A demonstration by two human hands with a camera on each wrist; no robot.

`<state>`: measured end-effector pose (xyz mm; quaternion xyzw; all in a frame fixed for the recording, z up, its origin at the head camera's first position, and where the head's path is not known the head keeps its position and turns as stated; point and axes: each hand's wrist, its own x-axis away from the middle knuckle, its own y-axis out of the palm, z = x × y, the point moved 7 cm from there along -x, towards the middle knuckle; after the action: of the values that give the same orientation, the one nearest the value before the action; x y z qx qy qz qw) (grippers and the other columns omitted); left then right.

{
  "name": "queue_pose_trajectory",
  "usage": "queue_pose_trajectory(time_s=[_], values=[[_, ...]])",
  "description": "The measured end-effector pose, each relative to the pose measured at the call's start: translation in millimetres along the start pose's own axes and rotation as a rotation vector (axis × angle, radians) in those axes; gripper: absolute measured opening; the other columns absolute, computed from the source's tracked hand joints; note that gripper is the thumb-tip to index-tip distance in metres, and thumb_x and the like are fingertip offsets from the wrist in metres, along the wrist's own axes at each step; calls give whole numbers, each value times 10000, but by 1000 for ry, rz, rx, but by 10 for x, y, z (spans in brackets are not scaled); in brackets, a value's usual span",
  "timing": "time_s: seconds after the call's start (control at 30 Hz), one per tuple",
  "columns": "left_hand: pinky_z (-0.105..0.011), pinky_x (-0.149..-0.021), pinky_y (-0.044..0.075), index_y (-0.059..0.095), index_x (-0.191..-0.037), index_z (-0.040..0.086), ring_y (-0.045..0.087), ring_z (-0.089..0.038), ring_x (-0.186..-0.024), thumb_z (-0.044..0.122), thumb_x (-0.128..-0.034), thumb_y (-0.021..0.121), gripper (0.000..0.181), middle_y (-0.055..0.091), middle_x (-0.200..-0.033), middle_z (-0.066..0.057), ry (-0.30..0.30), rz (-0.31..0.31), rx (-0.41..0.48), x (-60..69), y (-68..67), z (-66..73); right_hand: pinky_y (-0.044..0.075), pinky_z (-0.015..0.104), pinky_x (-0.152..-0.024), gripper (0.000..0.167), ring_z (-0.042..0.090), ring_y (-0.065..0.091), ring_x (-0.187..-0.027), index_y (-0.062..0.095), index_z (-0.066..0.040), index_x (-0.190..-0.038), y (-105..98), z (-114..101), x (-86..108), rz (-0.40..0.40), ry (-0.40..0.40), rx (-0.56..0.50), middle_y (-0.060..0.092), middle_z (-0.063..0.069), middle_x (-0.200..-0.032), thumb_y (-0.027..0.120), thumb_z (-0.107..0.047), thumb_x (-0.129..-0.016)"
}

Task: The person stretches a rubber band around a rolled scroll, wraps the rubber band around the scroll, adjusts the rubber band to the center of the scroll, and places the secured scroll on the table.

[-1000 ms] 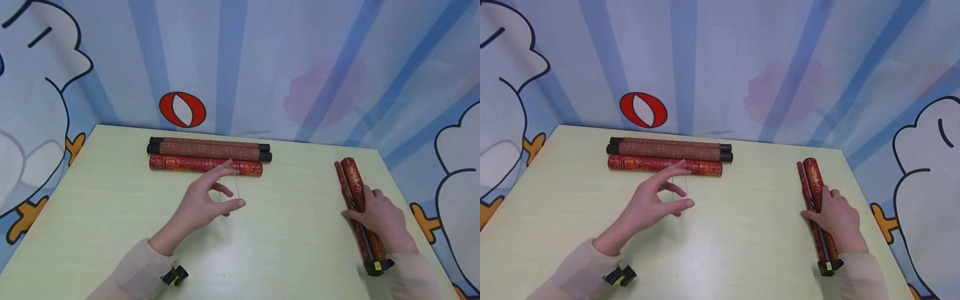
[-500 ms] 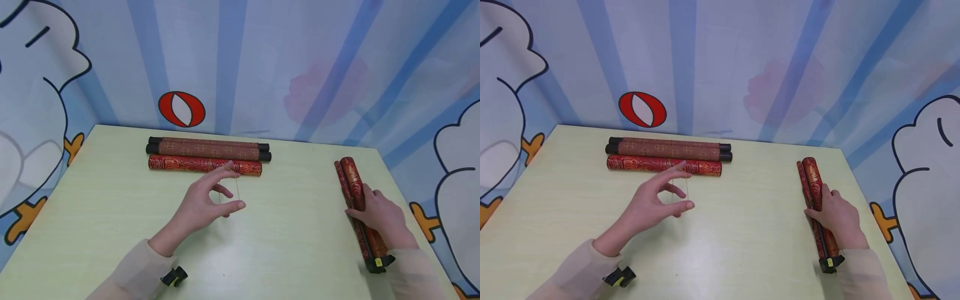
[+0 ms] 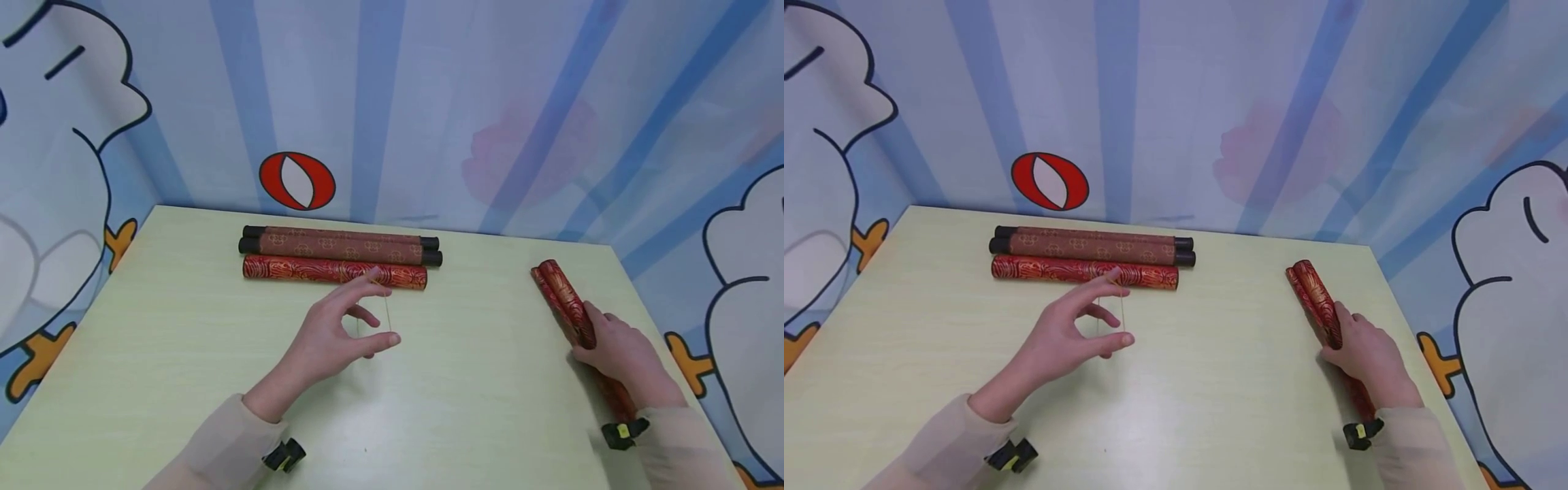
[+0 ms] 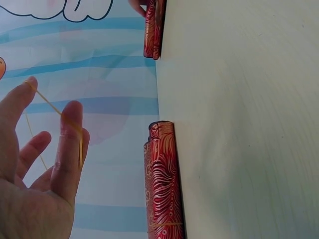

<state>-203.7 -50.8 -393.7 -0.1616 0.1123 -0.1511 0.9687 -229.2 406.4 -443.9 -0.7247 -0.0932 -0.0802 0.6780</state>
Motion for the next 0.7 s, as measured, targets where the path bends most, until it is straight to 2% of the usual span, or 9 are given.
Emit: queue_pose_trajectory(time_s=[0.17, 0.33, 0.47, 0.63, 0.7], values=[[-324, -617, 624, 691, -1409, 213, 761, -170, -959, 272, -876, 913, 580, 430, -1691, -30, 2, -1, -7, -4, -2, -9, 517, 716, -906, 1007, 648, 575, -1151, 271, 115, -1608, 15, 12, -15, -3, -7, -13, 467, 483, -1414, 818, -362, -910], [-308, -647, 625, 687, -1416, 214, 766, -194, -963, 281, -879, 910, 586, 423, -1696, -34, 0, -4, -16, -5, 4, -13, 510, 718, -939, 980, 617, 579, -1175, 301, 67, -1623, 3, -34, 0, 27, -32, -31, 495, 441, -1432, 823, -351, -907], [-319, -683, 629, 687, -1417, 215, 764, -178, -960, 289, -877, 911, 590, 419, -1699, -30, -2, -2, -32, -5, 11, -13, 517, 715, -938, 943, 593, 603, -1157, 325, 43, -1625, -74, -130, 30, 89, -66, -30, 526, 414, -1421, 814, -317, -903], [-408, -803, 629, 685, -1421, 218, 751, -113, -941, 297, -880, 908, 590, 425, -1695, -41, 9, 5, -52, -2, 14, -20, 541, 703, -887, 898, 562, 641, -1105, 364, 17, -1618, -224, -332, 93, 176, -134, -28, 573, 394, -1380, 818, -265, -896], [-430, -811, 630, 681, -1425, 216, 749, -107, -940, 293, -881, 908, 595, 424, -1695, -47, 11, 6, -51, 1, 16, -19, 548, 697, -877, 885, 546, 652, -1098, 378, 5, -1618, -288, -434, 123, 206, -165, -31, 593, 380, -1366, 821, -251, -896]])
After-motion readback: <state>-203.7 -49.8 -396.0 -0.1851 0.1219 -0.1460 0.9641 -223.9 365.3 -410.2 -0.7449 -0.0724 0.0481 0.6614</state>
